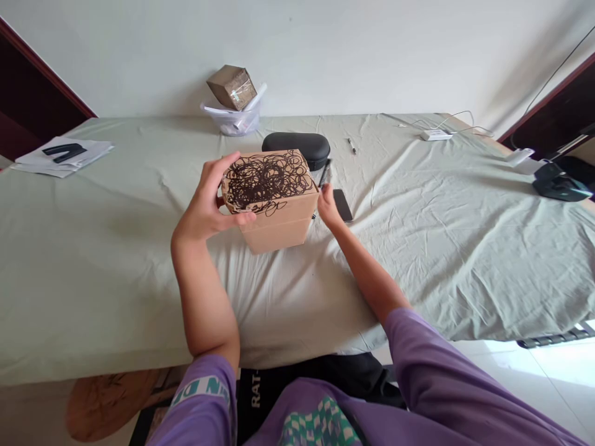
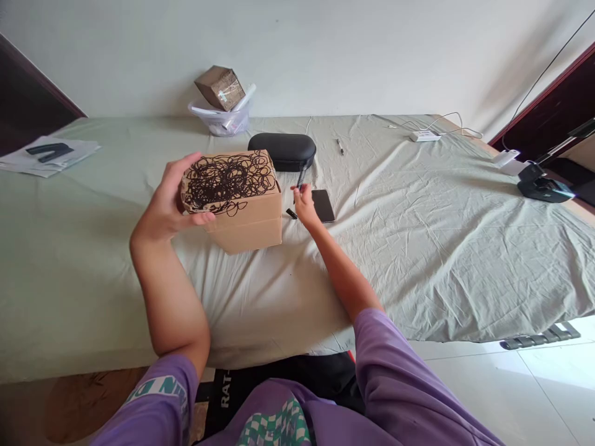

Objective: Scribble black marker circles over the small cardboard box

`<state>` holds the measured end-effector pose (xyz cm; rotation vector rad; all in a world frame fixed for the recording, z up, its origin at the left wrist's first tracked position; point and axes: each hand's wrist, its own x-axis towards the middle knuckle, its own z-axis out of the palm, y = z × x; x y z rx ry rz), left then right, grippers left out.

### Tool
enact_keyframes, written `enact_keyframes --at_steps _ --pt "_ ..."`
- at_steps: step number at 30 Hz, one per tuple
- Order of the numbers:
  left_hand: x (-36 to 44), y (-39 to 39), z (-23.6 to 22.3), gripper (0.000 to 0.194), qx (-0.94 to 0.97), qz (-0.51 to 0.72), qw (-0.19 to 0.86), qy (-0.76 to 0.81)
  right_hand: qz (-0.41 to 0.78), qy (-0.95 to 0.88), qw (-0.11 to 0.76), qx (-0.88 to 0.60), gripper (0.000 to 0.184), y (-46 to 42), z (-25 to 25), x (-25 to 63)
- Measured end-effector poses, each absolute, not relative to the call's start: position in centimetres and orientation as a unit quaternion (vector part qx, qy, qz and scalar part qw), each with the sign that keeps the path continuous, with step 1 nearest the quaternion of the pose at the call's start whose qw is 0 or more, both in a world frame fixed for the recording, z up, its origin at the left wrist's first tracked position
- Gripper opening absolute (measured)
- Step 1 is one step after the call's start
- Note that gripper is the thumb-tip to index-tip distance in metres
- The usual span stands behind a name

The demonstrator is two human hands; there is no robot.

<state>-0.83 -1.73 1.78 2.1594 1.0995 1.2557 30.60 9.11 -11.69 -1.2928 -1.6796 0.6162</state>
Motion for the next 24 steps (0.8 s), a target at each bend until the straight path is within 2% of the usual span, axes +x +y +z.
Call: enact_keyframes --at_steps 2,5,8,11,16,22,24 --pt "-0.8 -1.5 1.6 0.115 0.761 0.457 0.229 0.399 0.231 -0.633 0.539 -0.505 0.049 9.4 -9.8 31.6" --pt "-0.4 -1.2 1.3 0.106 0.745 0.456 0.228 0.431 0.19 -0.574 0.702 -0.376 0.037 7.5 -5.9 32.2" --pt "0.3 -0.9 1.1 0.099 0.735 0.443 0.211 0.469 0.153 -0.585 0.752 -0.263 0.023 3.5 -2.5 31.2" --pt "1.2 -0.8 1.0 0.092 0.737 0.418 0.211 0.487 0.13 -0.64 0.734 -0.185 0.033 -0.3 -1.0 29.1" --pt "3.1 -1.0 0.9 0.081 0.73 0.4 0.221 0.508 0.079 -0.702 0.679 -0.199 0.008 -2.3 -1.6 26.2" --pt "4.8 -0.2 0.2 0.082 0.7 0.4 0.269 0.527 0.05 -0.709 0.658 -0.251 0.017 -0.9 -3.0 25.2" --pt "4.9 0.1 0.0 0.084 0.689 0.399 0.292 0.53 0.04 -0.722 0.637 -0.266 0.014 -0.4 -3.5 25.4"
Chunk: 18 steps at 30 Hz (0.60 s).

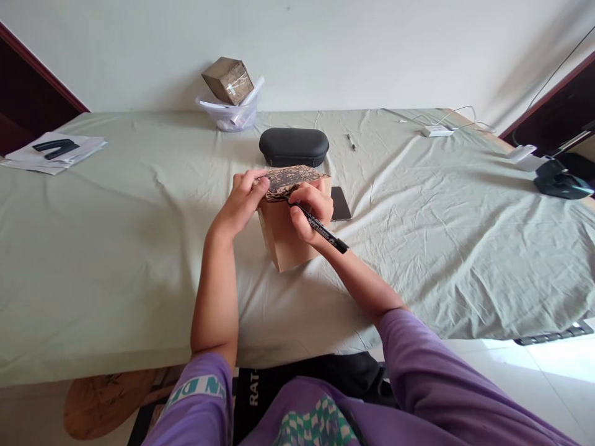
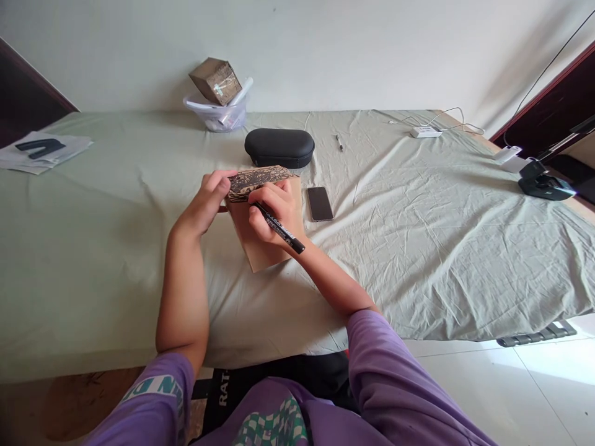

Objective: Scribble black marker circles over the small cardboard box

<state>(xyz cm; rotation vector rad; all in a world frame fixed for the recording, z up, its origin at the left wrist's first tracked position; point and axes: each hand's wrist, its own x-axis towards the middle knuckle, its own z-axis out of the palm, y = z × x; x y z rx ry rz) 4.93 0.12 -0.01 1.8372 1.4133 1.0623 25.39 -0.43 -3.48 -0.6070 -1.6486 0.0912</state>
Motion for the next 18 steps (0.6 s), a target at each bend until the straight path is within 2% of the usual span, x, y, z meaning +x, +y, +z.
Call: enact_keyframes --at_steps 3,7,12,18 --pt "4.9 0.3 -0.3 0.09 0.687 0.396 0.311 0.525 0.02 -0.731 0.63 -0.259 0.008 0.0 -4.0 25.8" --pt "4.8 -0.1 -0.4 0.088 0.721 0.38 0.278 0.508 -0.029 -0.739 0.63 -0.236 0.004 0.3 -3.8 25.8" --pt "4.5 0.0 -0.5 0.085 0.732 0.367 0.266 0.508 -0.05 -0.737 0.653 -0.169 0.01 0.5 -3.6 25.2" --pt "3.5 0.7 -1.2 0.081 0.71 0.368 0.306 0.517 -0.052 -0.78 0.604 -0.156 0.02 2.2 -4.8 25.6"
